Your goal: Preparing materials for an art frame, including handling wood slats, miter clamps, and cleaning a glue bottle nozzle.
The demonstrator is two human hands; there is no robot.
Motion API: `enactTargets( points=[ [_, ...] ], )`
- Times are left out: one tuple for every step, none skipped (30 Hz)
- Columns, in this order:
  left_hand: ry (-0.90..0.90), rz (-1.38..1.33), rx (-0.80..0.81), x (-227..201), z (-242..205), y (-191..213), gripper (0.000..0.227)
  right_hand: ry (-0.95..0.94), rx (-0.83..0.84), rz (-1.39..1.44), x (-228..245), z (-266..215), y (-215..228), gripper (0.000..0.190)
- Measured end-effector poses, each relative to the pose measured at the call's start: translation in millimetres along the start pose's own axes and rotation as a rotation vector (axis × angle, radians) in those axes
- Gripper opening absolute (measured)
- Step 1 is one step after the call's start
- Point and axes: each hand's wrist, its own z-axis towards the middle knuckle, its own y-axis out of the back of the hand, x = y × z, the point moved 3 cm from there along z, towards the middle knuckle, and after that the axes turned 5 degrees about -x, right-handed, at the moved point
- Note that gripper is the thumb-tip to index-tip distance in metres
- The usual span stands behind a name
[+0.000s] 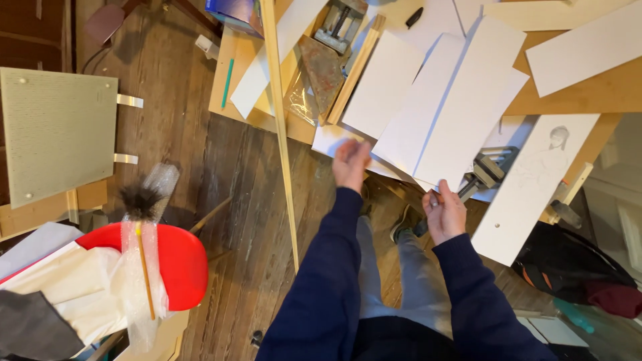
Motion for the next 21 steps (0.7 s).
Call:
enactTargets(
  points=[
    [0.004, 0.0, 0.004, -8.3, 1.1, -9.3, 0.041, 0.003, -0.004, 0.001, -0.8, -0.1, 3.8, 0.024],
    [0.038, 0.036, -0.021, -16.5, 3.6, -18.3, 0.036, -0.001, 0.012, 0.046, -1.4, 1.4, 5.5, 0.021],
    [0.072, 0.072, -0.045, -25.0, 6.3, -27.0, 0.032, -0.006, 0.028, 0.091, -2.1, 2.8, 6.9, 0.017],
    [0.073, 0.072, -0.047, -2.8, 12.6, -23.0, 0.032, -0.007, 0.027, 0.09, 5.6, -5.7, 0.6, 0.017],
    [0.012, 0.014, 0.012, 17.5, 19.0, -20.9, 0.03, -0.005, 0.014, 0.1, 13.3, -13.9, -5.4, 0.014],
    [-0.049, -0.044, 0.072, 37.8, 25.2, -19.0, 0.029, -0.002, 0.0, 0.111, 21.1, -22.2, -11.4, 0.012],
    [-0.047, -0.043, 0.071, 26.7, 12.7, -23.4, 0.029, -0.002, -0.001, 0.111, 26.2, -25.9, -11.9, 0.012],
    [-0.052, -0.03, 0.041, 16.7, 0.4, -29.4, 0.028, -0.016, 0.005, 0.124, 32.2, -29.1, -11.8, 0.012],
    [-0.057, -0.017, 0.01, 6.8, -11.9, -35.1, 0.027, -0.029, 0.011, 0.137, 38.0, -32.3, -11.6, 0.014],
    [-0.05, -0.017, 0.012, 8.2, -10.4, -36.4, 0.027, -0.027, 0.005, 0.135, 44.4, -31.0, 1.9, 0.014],
    [-0.029, 0.002, 0.007, 10.1, -9.0, -37.3, 0.028, -0.046, 0.049, 0.178, 50.3, -30.1, 13.9, 0.017],
    [-0.013, 0.023, -0.002, 10.3, -5.8, -36.2, 0.028, -0.071, 0.098, 0.221, 54.6, -28.1, 23.8, 0.02],
    [-0.011, 0.023, -0.005, 12.3, -6.3, -35.2, 0.028, -0.074, 0.096, 0.219, 63.8, -29.4, 27.8, 0.02],
    [0.031, 0.045, 0.032, 16.6, -8.0, -37.0, 0.029, -0.069, 0.123, 0.253, 74.5, -32.3, 32.0, 0.02],
    [0.072, 0.068, 0.069, 20.7, -9.9, -38.6, 0.03, -0.065, 0.151, 0.287, 85.4, -35.5, 36.2, 0.021],
    [0.075, 0.068, 0.069, 31.6, -14.4, -37.5, 0.03, -0.064, 0.148, 0.286, 94.7, -41.7, 37.1, 0.021],
    [0.139, 0.064, 0.109, 44.2, -19.4, -37.4, 0.033, -0.053, 0.146, 0.275, 104.4, -48.0, 37.8, 0.021],
    [0.203, 0.058, 0.154, 57.0, -22.8, -40.8, 0.036, -0.036, 0.145, 0.264, 116.0, -52.6, 37.6, 0.022],
    [0.205, 0.055, 0.159, 64.5, -27.7, -45.6, 0.036, -0.031, 0.144, 0.262, 120.7, -52.8, 40.0, 0.022],
    [0.213, 0.109, 0.204, 73.1, -35.6, -49.2, 0.037, -0.035, 0.119, 0.236, 124.8, -54.3, 44.1, 0.022],
    [0.221, 0.162, 0.249, 81.8, -43.5, -52.4, 0.039, -0.039, 0.094, 0.21, 128.6, -55.9, 48.1, 0.022]
  ],
)
